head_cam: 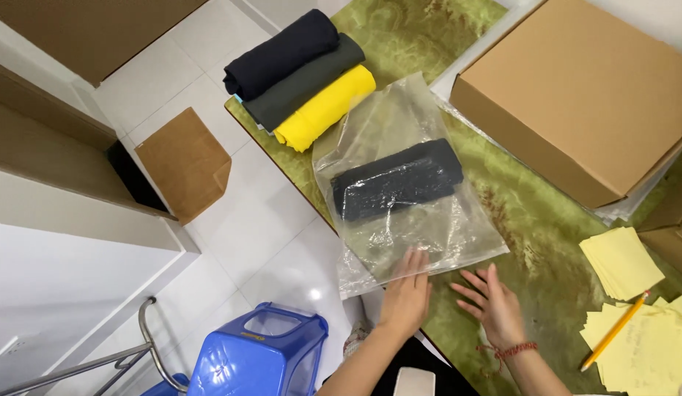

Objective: The person folds a pair of black pants on a table and places them in a stack. They then retrieve a cardboard box and a plastic bag, place the folded pants inside the bag, and seal it.

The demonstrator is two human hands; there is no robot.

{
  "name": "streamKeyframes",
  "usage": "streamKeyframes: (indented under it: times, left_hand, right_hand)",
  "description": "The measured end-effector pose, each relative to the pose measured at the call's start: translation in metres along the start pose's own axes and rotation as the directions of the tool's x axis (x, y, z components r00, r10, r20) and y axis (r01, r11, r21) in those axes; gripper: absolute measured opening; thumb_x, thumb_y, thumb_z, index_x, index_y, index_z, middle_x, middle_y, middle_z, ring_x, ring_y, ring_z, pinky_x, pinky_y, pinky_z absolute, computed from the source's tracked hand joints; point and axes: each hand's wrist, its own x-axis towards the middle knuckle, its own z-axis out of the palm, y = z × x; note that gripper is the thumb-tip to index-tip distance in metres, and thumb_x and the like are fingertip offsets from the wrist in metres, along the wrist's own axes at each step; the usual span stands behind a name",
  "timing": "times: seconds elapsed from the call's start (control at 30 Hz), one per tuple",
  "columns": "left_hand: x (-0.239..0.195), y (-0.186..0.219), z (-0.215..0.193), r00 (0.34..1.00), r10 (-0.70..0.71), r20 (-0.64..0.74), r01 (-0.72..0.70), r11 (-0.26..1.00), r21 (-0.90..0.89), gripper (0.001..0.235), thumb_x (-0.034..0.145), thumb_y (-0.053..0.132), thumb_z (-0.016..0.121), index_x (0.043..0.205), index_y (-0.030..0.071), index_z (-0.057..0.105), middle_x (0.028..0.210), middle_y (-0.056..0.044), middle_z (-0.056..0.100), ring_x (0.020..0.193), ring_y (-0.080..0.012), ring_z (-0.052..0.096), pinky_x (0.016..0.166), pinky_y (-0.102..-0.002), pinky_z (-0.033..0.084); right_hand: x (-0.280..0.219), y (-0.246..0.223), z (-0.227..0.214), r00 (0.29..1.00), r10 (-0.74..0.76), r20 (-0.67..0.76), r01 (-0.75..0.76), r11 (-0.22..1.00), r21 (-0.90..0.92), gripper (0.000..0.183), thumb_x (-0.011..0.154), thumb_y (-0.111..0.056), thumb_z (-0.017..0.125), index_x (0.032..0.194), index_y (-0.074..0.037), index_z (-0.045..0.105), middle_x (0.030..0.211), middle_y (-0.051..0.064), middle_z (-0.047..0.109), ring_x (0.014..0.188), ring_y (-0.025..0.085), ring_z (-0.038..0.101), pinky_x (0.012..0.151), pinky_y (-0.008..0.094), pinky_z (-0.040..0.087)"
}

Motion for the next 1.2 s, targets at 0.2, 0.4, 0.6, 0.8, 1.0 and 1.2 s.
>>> streamKeyframes:
  times: [0.2,0.4,0.6,0.8,1.0,1.2]
  left_hand:
    - [0.046,-0.003,-0.021,0.982,-0.046,-0.184,0.068,0.991,0.111,0.060,0.107,0.020,0.053,0.161,-0.001,0.037,0.179,-0.018,0.013,0.163,-0.0403,0.012,0.128,-0.054,0.024]
    - [0.088,-0.021,-0.012,0.843,0.148,-0.516,0.025,0.949,0.313,0.091,0.088,-0.025,0.057,0.168,0.010,0.033,0.176,-0.016,0.027,0.163,-0.0432,0.029,0.129,-0.065,0.031]
    - [0.118,-0.018,-0.017,0.954,-0.056,-0.294,0.215,0.811,0.543,0.129,0.067,-0.013,0.072,0.172,0.034,0.015,0.180,-0.011,0.005,0.165,-0.0377,0.007,0.123,-0.068,0.021]
    - [0.125,-0.019,-0.004,0.949,-0.036,-0.312,0.243,0.715,0.656,0.132,0.070,-0.015,0.063,0.171,0.042,0.000,0.180,-0.002,0.012,0.164,-0.0376,0.016,0.129,-0.066,0.016]
    - [0.153,-0.042,-0.034,0.922,0.115,-0.370,0.068,0.892,0.446,0.130,0.066,-0.029,0.060,0.171,0.036,0.021,0.174,-0.003,0.038,0.160,-0.0378,0.036,0.129,-0.063,0.024]
    - [0.197,-0.076,-0.048,0.942,0.153,-0.300,-0.025,0.920,0.390,0.126,0.069,-0.030,0.054,0.170,0.040,0.023,0.177,0.001,0.033,0.166,-0.0330,0.024,0.134,-0.058,0.018]
  right_hand:
    - [0.083,0.021,0.008,0.994,-0.016,0.105,0.018,1.000,-0.013,0.076,0.099,-0.062,0.075,0.129,0.006,0.056,0.105,0.015,0.066,0.073,0.028,0.072,0.053,0.031,0.047]
    - [0.056,0.007,-0.006,0.971,-0.115,0.209,0.176,0.937,-0.301,0.039,0.107,-0.028,0.067,0.093,0.004,0.084,0.086,0.018,0.085,0.054,0.017,0.062,0.044,0.024,0.035]
    - [0.012,0.003,-0.028,0.953,-0.105,0.284,0.187,0.941,-0.281,0.050,0.104,-0.024,0.068,0.075,0.015,0.081,0.070,0.024,0.080,0.052,0.021,0.057,0.049,0.030,0.033]
    - [-0.004,0.015,-0.054,0.969,-0.043,0.243,0.112,0.954,-0.278,0.052,0.104,-0.023,0.068,0.079,0.019,0.086,0.067,0.027,0.078,0.050,0.025,0.059,0.051,0.031,0.033]
    - [0.005,0.019,-0.078,0.951,0.040,0.305,0.080,0.926,-0.370,0.056,0.100,-0.026,0.069,0.071,0.019,0.085,0.065,0.028,0.082,0.050,0.031,0.065,0.053,0.035,0.040]
    - [0.009,0.024,-0.081,0.912,0.119,0.393,0.047,0.920,-0.389,0.053,0.100,-0.022,0.069,0.069,0.018,0.083,0.064,0.029,0.080,0.053,0.032,0.067,0.059,0.037,0.045]
